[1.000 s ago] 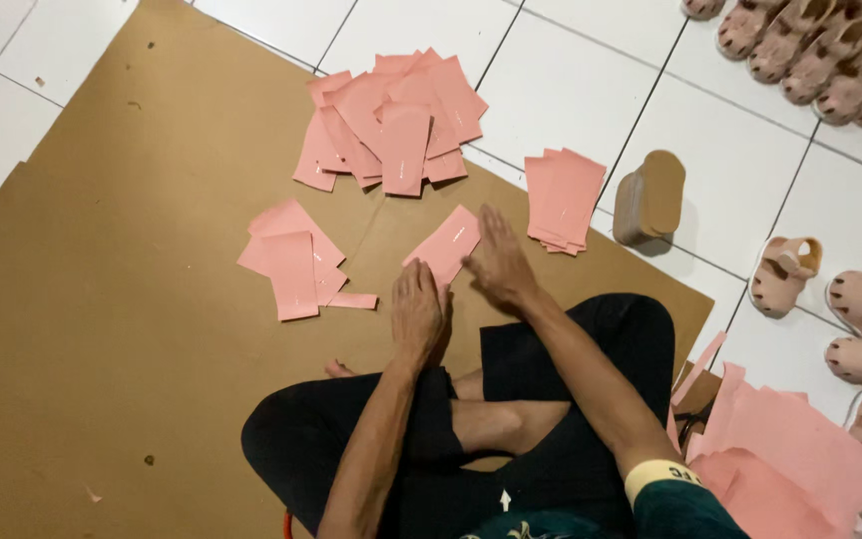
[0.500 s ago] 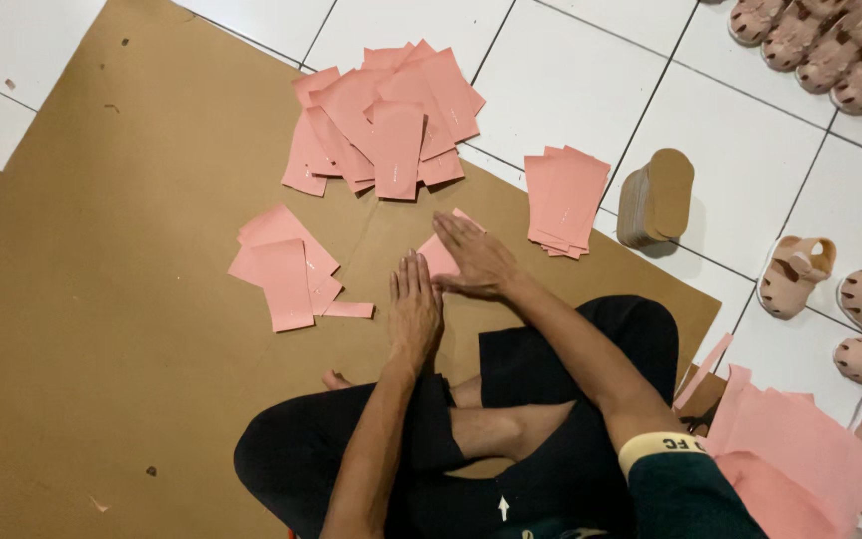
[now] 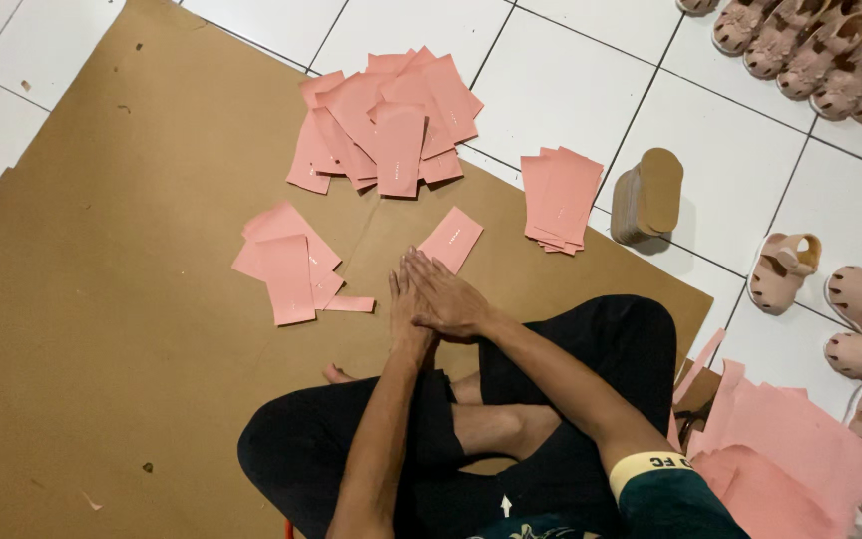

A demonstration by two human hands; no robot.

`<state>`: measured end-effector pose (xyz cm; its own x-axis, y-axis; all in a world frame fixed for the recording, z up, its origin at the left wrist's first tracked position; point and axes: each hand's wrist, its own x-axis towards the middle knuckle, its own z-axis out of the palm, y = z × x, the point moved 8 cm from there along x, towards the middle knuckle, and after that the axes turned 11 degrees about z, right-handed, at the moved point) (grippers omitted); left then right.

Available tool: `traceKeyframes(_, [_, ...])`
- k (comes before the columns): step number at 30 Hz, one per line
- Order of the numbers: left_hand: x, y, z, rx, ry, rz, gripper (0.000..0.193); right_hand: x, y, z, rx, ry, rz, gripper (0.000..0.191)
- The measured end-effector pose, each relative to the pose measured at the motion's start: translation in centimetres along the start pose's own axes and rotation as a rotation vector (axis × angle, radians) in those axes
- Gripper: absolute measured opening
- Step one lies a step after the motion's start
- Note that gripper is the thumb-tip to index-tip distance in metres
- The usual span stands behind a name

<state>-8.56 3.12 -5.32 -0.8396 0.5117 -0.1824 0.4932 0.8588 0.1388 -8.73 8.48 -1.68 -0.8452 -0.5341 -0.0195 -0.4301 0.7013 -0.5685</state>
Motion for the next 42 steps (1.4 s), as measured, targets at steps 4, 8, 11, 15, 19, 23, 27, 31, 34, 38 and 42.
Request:
traceKeyframes(4, [0.1,-0.1,0.5,0.131,-0.031,0.007,0.067,1.6,2.6,-0.4,-0.103,-0.036,0.125,0.102])
traceKeyframes(8, [-0.3,-0.8,0.2,-0.091,0.179,-0.064,0.068,3.8,6.0,-2.8,-0.109,0.008,0.253,0.102])
traceKeyframes(11, [-0.6,-0.8,-0.4,-0.126,0.237,-0.074,0.065,5.7,8.7,-4.5,-0.013,-0.001,0.349,0.097])
traceKeyframes(15, [-0.9,-0.2,-2.1,-0.097,0.221,-0.074,0.064,4.3,7.5,-5.6,0.051,0.190,0.397,0.095])
traceKeyframes(19, [-0.3,0.3,-2.0,0.004,0.032,-0.010,0.072,0.9,-0.2,-0.2,-0.104,-0.054,0.032,0.104])
traceKeyframes(23, [-0.5,0.0,-1.1,0.111,0.047,-0.022,0.071,1.1,2.8,-0.1,-0.092,-0.057,0.162,0.107])
traceKeyframes(27, [-0.5,-0.6,-0.5,0.001,0.208,-0.042,0.067,4.3,8.9,-2.3,-0.088,-0.062,0.394,0.095])
traceKeyframes(31, [-0.4,-0.9,-0.7,-0.050,0.283,-0.027,0.067,6.9,11.8,-7.2,0.057,-0.017,0.347,0.066])
traceKeyframes(34, [-0.6,-0.9,-1.5,-0.198,0.329,-0.024,0.064,6.1,11.3,-8.9,-0.054,-0.039,0.289,0.054])
traceKeyframes(38, [-2.5,-1.6,-3.0,-0.454,0.545,-0.148,0.072,1.6,11.3,-8.5,-0.141,-0.046,0.527,0.044])
traceKeyframes(42, [-4.6,-2.9,-1.8,-0.765,0.697,-0.385,0.070,-4.5,11.4,-7.7,0.117,0.203,0.642,0.041])
